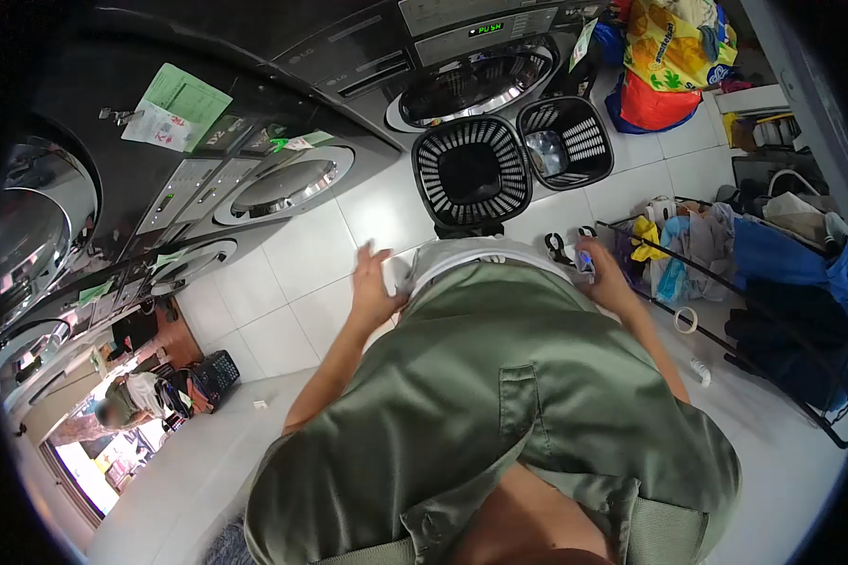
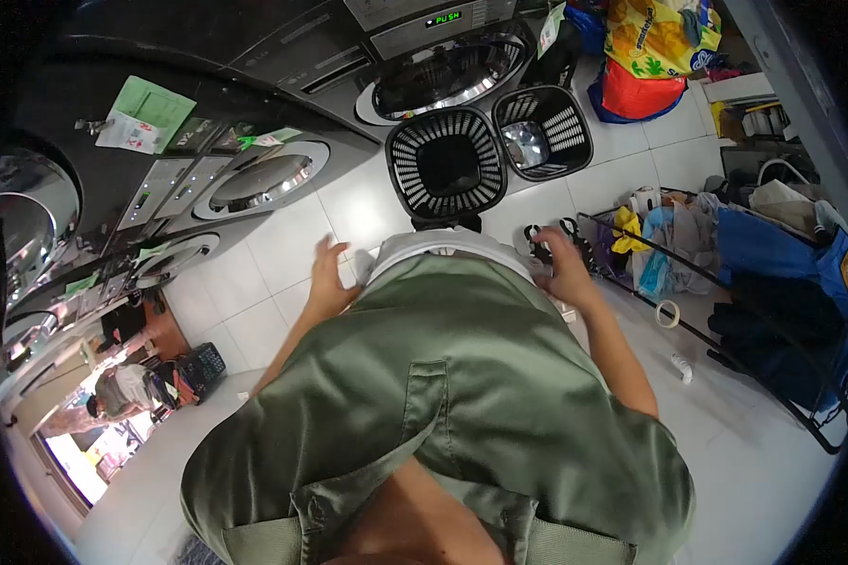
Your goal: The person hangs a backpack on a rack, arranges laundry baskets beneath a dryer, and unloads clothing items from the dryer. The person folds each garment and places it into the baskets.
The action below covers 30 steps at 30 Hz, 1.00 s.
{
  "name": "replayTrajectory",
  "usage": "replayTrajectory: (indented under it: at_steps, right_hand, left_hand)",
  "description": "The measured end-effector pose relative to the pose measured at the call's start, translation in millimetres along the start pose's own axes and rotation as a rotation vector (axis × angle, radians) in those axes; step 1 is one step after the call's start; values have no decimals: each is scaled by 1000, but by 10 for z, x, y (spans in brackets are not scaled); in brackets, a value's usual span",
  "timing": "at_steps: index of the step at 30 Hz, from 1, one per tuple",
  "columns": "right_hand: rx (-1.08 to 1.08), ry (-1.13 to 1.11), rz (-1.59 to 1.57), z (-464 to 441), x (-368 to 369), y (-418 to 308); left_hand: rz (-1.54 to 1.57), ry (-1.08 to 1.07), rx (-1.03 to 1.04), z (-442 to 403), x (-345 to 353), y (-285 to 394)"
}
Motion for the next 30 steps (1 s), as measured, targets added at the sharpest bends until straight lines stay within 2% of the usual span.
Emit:
replayTrajectory:
  at_steps: [2, 3, 5, 6, 7, 9, 11, 12, 13, 14, 15, 16, 17, 18, 19, 21, 22, 23, 24, 25, 26, 27, 28, 29, 30]
  right_hand:
    - [435, -831, -981, -50, 192, -79]
    - [435, -836, -980, -6, 295, -41]
    - [533, -1012, -622, 149, 630, 148]
    - [561, -975, -456, 1, 516, 40]
    - [564, -972, -456, -87, 562, 80]
    - [1029, -605, -635, -203, 635, 279]
    - [936, -605, -1151, -536, 433, -225]
    - [877, -680, -952, -661, 291, -559]
    - [685, -680, -900, -705, 435, -778]
    - [501, -658, -842, -746, 574, -998]
    - [184, -560, -908, -696, 858, -1112]
    - [181, -549, -908, -742, 834, -1225]
    - [-23, -510, -600, -815, 777, -1340]
    - [-223, -454, -286, -899, 704, -1435]
    - [-246, -417, -276, -997, 617, -1446]
    - [-162, -374, -519, -1358, 344, -1405]
    - [-162, -273, -512, -1580, 61, -1469]
    - [-168, -171, -509, -1844, -308, -1581]
    - [-308, 29, -557, -2169, -740, -1741]
    - [-433, 204, -609, -2384, -1165, -1911]
    - [-542, 426, -581, -2583, -1663, -2141]
    - [-639, 641, -556, -2789, -2119, -2393]
    - [-619, 785, -730, -3028, -2411, -2592]
    - [-744, 933, -683, -3159, -2771, -2902]
    - [-737, 937, -796, -3484, -2938, -3165]
  left_hand:
    - [1072, -999, -313, -78, 188, 202]
    - [1073, -999, -318, -188, 72, 371]
    - [593, -1409, -496, -228, -2, 682]
    - [602, -1322, -241, -15, 918, 240]
    - [602, -1324, -237, -138, 1003, 261]
    - [1120, -1223, -848, -316, 1086, 373]
    - [1395, -1106, -973, -563, 914, 697]
    - [1512, -1121, -1052, -620, 914, 823]
    - [1735, -1124, -1086, -683, 788, 1028]
    - [1793, -1086, -1054, -674, 818, 1128]
    - [1853, -1044, -1019, -692, 848, 1217]
    - [1606, -855, -826, -787, 854, 1229]
    - [1609, -853, -809, -837, 944, 1165]
    - [1705, -934, -961, -849, 1168, 1025]
    - [1799, -1011, -1093, -950, 1430, 896]
    - [1689, -786, -1094, -1058, 1981, 407]
    - [1580, -544, -963, -1123, 2140, 199]
    - [859, -443, -696, -1180, 2117, -106]
    - [939, -212, -633, -1088, 2917, -649]
    - [560, -409, -672, -1104, 2562, -678]
    - [517, -326, -765, -1152, 2341, -716]
    - [597, -204, -773, -1167, 2145, -699]
    - [651, -196, -786, -1209, 2061, -684]
    - [701, -195, -801, -1213, 1994, -694]
    - [713, -170, -801, -1223, 1907, -686]
Point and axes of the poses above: each hand's wrist, its own z-axis away from the middle knuckle, its own x-axis out of the palm, y = z × x, the point moved 4 cm from there along -z, towards the middle knuckle, and after that the axes turned 11 degrees about y, right-handed, at the moved point
